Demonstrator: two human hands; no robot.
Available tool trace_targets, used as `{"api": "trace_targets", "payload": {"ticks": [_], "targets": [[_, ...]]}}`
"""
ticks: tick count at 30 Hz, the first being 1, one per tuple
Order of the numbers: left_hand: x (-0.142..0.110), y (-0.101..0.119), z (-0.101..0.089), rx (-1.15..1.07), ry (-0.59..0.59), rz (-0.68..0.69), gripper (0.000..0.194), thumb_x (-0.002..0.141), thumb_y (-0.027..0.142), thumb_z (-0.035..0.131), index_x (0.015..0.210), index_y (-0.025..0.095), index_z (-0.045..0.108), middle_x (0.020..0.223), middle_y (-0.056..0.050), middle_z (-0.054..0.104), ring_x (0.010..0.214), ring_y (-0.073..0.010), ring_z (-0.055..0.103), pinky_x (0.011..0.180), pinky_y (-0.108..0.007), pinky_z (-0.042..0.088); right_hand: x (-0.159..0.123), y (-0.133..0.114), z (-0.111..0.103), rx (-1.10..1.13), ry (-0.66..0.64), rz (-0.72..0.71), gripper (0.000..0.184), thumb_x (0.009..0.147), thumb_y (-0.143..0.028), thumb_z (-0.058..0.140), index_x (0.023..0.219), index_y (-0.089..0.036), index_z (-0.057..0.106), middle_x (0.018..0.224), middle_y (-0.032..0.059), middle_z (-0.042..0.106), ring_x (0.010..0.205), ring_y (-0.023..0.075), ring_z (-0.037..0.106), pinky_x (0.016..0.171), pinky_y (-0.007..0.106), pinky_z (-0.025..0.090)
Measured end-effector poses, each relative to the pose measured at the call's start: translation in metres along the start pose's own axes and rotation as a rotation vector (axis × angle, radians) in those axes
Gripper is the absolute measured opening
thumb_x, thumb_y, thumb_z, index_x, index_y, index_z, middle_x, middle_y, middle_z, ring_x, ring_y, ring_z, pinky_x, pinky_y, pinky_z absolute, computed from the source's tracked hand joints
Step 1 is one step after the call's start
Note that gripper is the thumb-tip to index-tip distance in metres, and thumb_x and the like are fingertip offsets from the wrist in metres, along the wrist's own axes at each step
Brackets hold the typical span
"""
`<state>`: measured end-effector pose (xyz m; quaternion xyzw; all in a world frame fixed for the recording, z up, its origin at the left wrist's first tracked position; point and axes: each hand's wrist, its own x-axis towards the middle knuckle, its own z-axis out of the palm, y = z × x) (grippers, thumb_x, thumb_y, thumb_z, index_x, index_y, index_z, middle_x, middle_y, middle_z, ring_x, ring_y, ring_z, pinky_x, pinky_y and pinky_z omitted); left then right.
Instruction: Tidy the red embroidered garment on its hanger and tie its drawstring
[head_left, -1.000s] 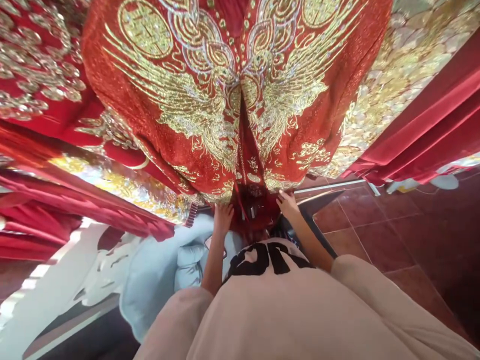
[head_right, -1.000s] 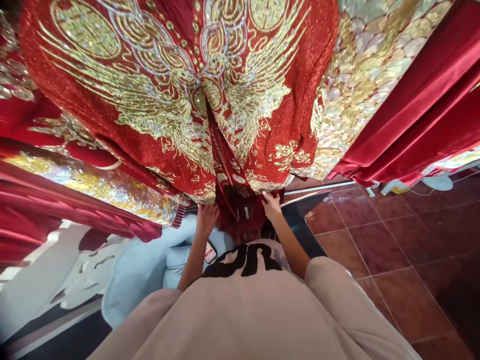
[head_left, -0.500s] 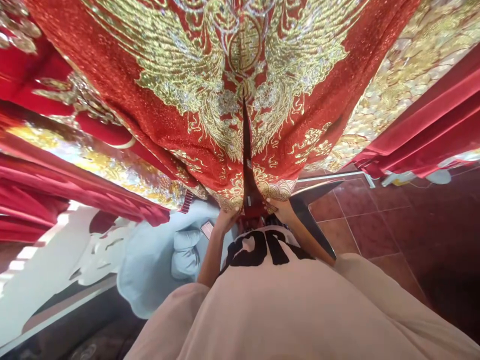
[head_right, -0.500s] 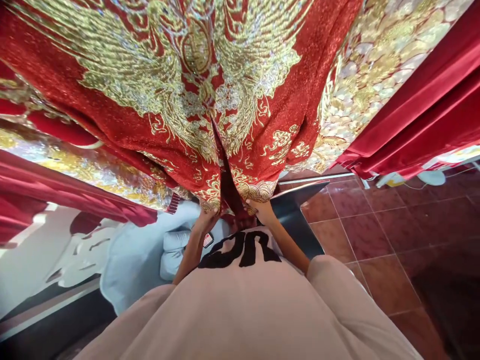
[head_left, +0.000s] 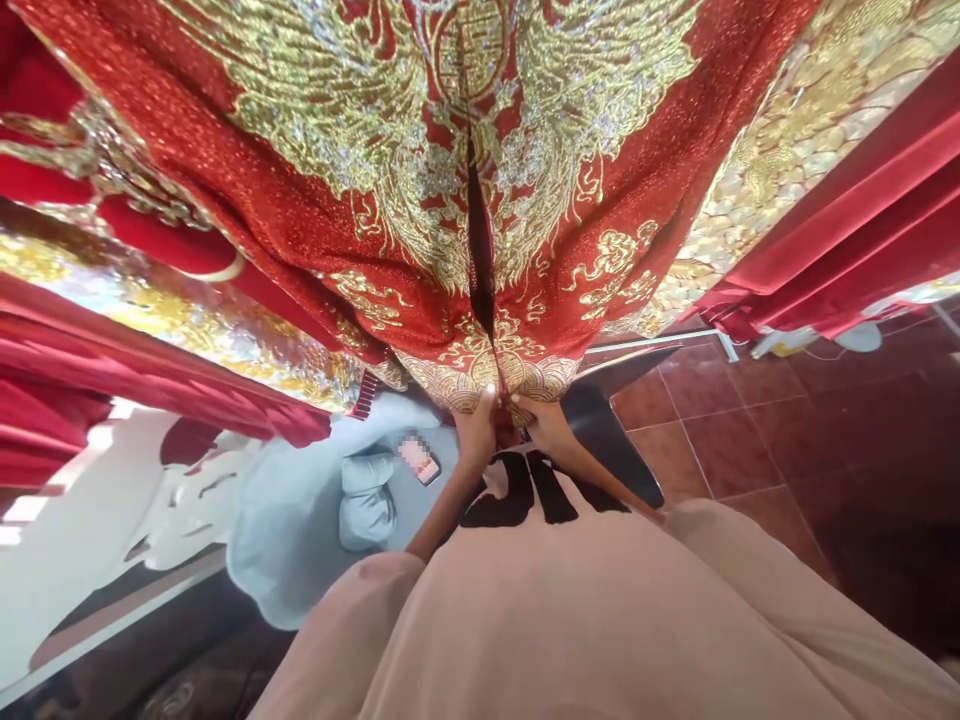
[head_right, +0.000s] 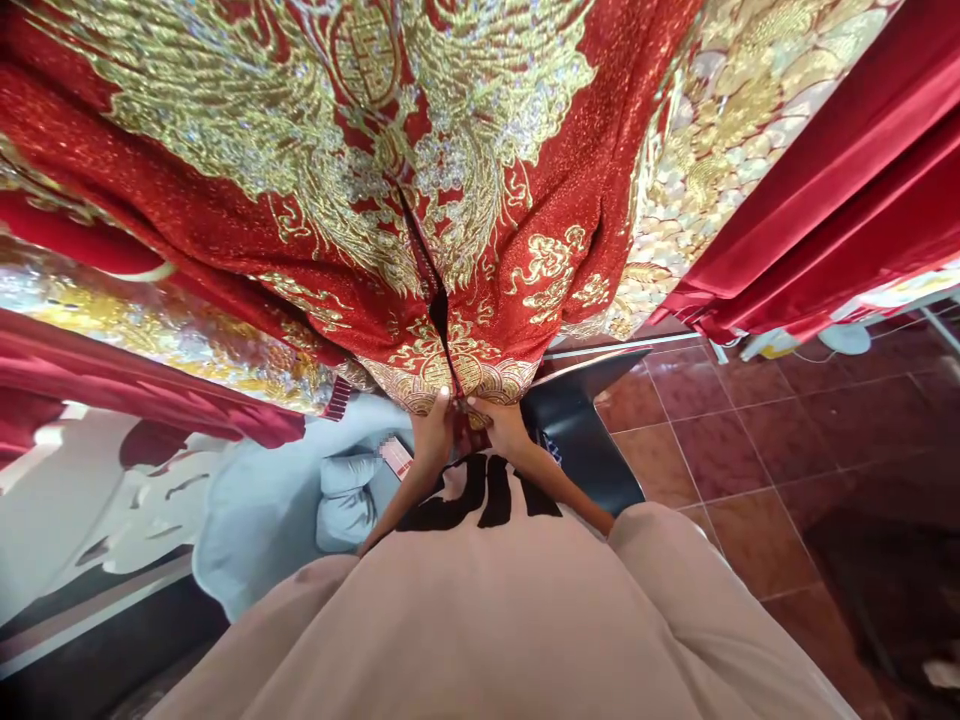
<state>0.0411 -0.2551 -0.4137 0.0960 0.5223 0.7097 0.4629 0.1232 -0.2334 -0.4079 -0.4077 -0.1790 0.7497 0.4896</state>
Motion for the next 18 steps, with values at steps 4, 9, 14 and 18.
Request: {"api": "trace_targets", "payload": {"ticks": [4,9,14,18], "targets": [[-0.0025,0.0012,0.0078,-0.025,-0.003,0.003,0.059,0.066,0.040,0.079,0.116,0.016,0.057,0.103,-0.010,0.068,0.091,-0.0217,0.066,0.081,-0.030,0.053,-0.0003,0.0006,0.0027,0.029,0.013,0.051,0.040,0.046,-0.017,0.079,0.084,-0.019,0.065,0.075,-0.0017,0.070,0.078,0.0193,0.067,0.074,0.033,0.056],[-0.0063,0.0038,0.0083,-0.069,0.031,-0.012,0.066,0.062,0.037,0.082,0.119,0.016,0.056,0.106,-0.011,0.067,0.087,-0.0212,0.067,0.077,-0.030,0.055,0.0003,-0.0019,0.0014,0.069,0.018,0.052,0.043,0.044,-0.013,0.080,0.084,-0.018,0.066,0.074,-0.0030,0.071,0.074,0.0174,0.067,0.074,0.031,0.055],[-0.0084,0.0061,0.0114,-0.044,0.009,0.034,0.063,0.063,0.039,0.081,0.116,0.015,0.058,0.103,-0.010,0.069,0.089,-0.0220,0.067,0.081,-0.031,0.055,-0.0025,-0.0040,0.0025,0.058,0.020,0.024,0.045,0.042,-0.011,0.080,0.084,-0.019,0.066,0.071,-0.0044,0.070,0.072,0.0164,0.066,0.073,0.030,0.054],[-0.0053,0.0020,0.0076,0.079,0.026,0.050,0.062,0.064,0.044,0.079,0.113,0.012,0.061,0.094,-0.011,0.070,0.084,-0.0226,0.068,0.082,-0.035,0.054,-0.0030,-0.0038,0.0064,0.034,0.028,-0.014,0.040,0.045,-0.014,0.080,0.082,-0.019,0.066,0.069,-0.0046,0.069,0.074,0.0165,0.066,0.074,0.030,0.054]]}}
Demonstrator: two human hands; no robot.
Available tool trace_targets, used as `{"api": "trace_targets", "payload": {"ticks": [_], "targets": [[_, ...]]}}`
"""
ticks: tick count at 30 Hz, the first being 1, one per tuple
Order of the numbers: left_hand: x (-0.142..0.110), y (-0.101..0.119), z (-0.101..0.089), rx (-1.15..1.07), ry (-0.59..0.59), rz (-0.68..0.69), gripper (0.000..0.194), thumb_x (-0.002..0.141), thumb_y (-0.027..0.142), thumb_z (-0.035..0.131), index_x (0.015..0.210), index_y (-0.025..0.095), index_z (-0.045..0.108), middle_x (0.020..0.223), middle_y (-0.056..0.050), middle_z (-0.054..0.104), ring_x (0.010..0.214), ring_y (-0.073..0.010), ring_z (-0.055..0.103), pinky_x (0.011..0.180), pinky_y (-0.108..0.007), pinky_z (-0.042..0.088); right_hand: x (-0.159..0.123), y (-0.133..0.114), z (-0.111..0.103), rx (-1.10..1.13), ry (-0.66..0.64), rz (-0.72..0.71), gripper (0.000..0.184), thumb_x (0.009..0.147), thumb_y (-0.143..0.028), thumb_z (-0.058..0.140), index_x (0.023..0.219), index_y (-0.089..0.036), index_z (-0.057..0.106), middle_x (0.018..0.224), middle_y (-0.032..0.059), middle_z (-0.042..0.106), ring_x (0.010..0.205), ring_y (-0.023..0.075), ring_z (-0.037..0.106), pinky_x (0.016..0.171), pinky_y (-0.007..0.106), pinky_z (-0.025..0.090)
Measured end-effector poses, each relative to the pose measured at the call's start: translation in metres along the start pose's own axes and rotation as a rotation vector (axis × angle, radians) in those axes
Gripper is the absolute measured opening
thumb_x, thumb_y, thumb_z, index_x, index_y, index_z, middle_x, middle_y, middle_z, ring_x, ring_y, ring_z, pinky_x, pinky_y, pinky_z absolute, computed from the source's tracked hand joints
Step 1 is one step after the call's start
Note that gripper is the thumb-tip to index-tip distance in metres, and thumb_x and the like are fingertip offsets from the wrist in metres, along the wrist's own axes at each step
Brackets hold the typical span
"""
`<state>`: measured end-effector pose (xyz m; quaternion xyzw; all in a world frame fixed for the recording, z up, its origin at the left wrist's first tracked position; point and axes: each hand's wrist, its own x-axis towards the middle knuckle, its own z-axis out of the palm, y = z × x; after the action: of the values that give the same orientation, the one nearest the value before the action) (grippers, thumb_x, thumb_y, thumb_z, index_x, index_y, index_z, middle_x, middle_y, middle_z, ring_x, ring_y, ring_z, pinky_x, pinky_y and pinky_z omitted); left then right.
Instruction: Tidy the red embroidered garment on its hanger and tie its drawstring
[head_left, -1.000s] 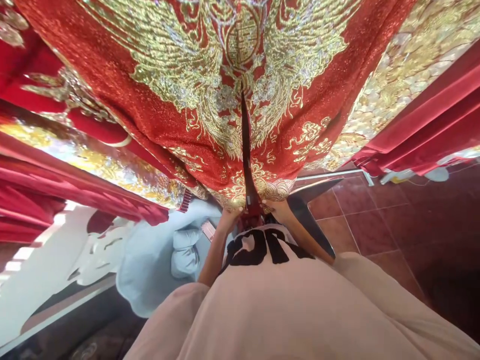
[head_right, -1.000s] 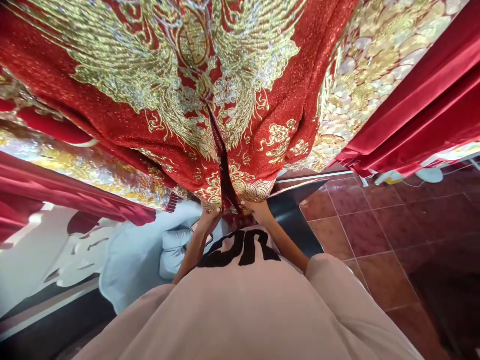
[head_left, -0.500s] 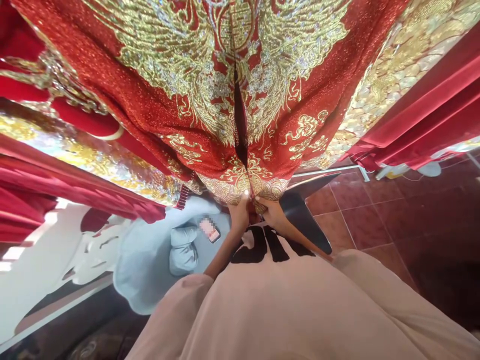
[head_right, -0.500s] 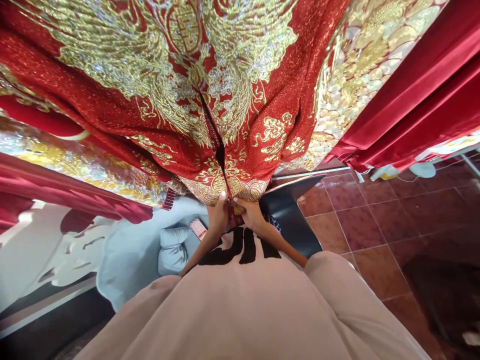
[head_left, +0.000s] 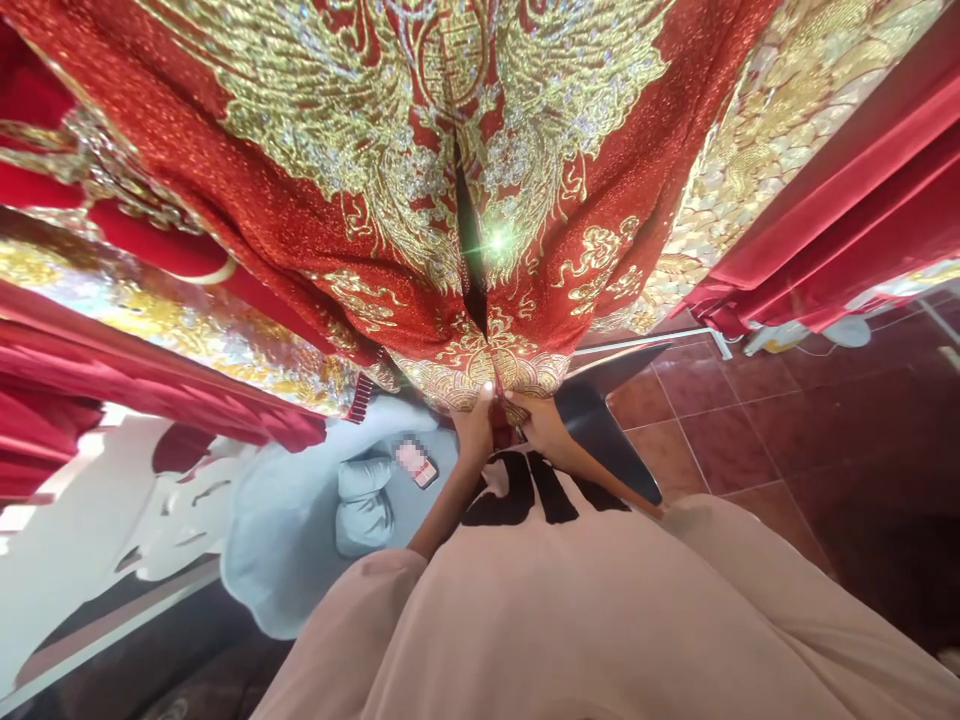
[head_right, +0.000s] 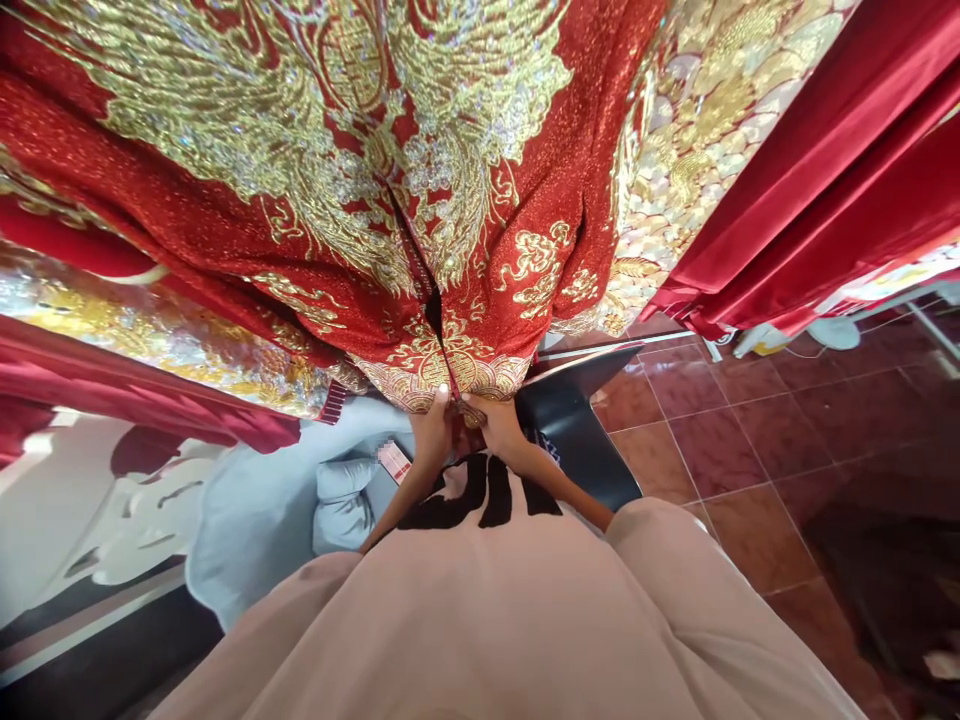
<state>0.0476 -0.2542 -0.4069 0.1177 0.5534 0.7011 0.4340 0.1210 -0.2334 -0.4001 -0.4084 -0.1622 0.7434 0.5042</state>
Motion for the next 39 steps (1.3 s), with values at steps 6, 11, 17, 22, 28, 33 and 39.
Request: {"api": "trace_targets", "payload": {"ticks": [6,11,17,22,28,33,39], "targets": [[0.010,-0.010,-0.015,0.220,-0.064,0.214,0.045,0.069,0.034,0.076,0.106,0.012,0.065,0.106,-0.012,0.068,0.103,-0.0249,0.062,0.097,-0.037,0.046,0.007,0.003,0.008,0.022,0.064,0.042,0.028,0.047,-0.015,0.078,0.071,-0.017,0.062,0.065,-0.0025,0.067,0.073,0.0174,0.065,0.072,0.030,0.054],[0.020,-0.023,-0.024,0.223,-0.079,0.256,0.036,0.074,0.033,0.069,0.104,0.013,0.066,0.109,-0.012,0.067,0.106,-0.0241,0.061,0.100,-0.037,0.044,0.018,0.010,0.004,-0.083,0.056,0.134,0.022,0.057,-0.020,0.076,0.070,-0.017,0.058,0.069,-0.0013,0.067,0.077,0.0159,0.065,0.070,0.026,0.055],[0.035,-0.034,-0.032,0.229,-0.066,0.197,0.034,0.070,0.035,0.073,0.096,0.013,0.067,0.100,-0.010,0.069,0.099,-0.0225,0.062,0.097,-0.036,0.045,0.015,0.009,-0.013,-0.307,0.081,0.393,0.015,0.070,-0.022,0.071,0.067,-0.014,0.059,0.055,0.0003,0.060,0.049,0.0111,0.057,0.051,0.026,0.053],[0.042,-0.033,-0.032,0.106,-0.106,0.128,0.031,0.066,0.031,0.077,0.091,0.014,0.067,0.094,-0.006,0.068,0.091,-0.0190,0.062,0.090,-0.030,0.046,0.020,-0.002,0.003,-0.445,0.045,0.238,0.010,0.073,-0.020,0.068,0.067,-0.013,0.062,0.056,-0.0013,0.060,0.045,0.0064,0.052,0.041,0.017,0.045],[0.055,-0.051,-0.025,-0.036,-0.198,-0.035,0.026,0.067,0.035,0.078,0.072,0.015,0.061,0.068,-0.001,0.061,0.063,-0.0130,0.057,0.065,-0.025,0.048,0.033,-0.002,0.018,-0.541,0.021,0.117,0.026,0.073,-0.012,0.059,0.048,-0.014,0.051,0.040,-0.0065,0.044,0.033,0.0034,0.036,0.032,0.015,0.029],[0.078,-0.069,-0.010,-0.113,-0.278,-0.194,0.034,0.077,0.034,0.070,0.057,0.014,0.052,0.054,0.001,0.050,0.047,-0.0084,0.047,0.048,-0.020,0.041,0.050,-0.003,0.027,-0.571,0.020,0.158,0.029,0.074,-0.008,0.052,0.045,-0.014,0.048,0.037,-0.0073,0.037,0.032,0.0020,0.028,0.032,0.016,0.021],[0.092,-0.080,0.001,-0.191,-0.147,-0.127,0.020,0.089,0.030,0.059,0.083,0.011,0.058,0.073,0.000,0.056,0.060,-0.0088,0.053,0.056,-0.022,0.047,0.074,0.004,0.049,-0.631,0.142,0.264,0.017,0.088,-0.024,0.056,0.092,-0.009,0.062,0.081,0.0034,0.063,0.064,0.0092,0.057,0.057,0.023,0.049]]}}
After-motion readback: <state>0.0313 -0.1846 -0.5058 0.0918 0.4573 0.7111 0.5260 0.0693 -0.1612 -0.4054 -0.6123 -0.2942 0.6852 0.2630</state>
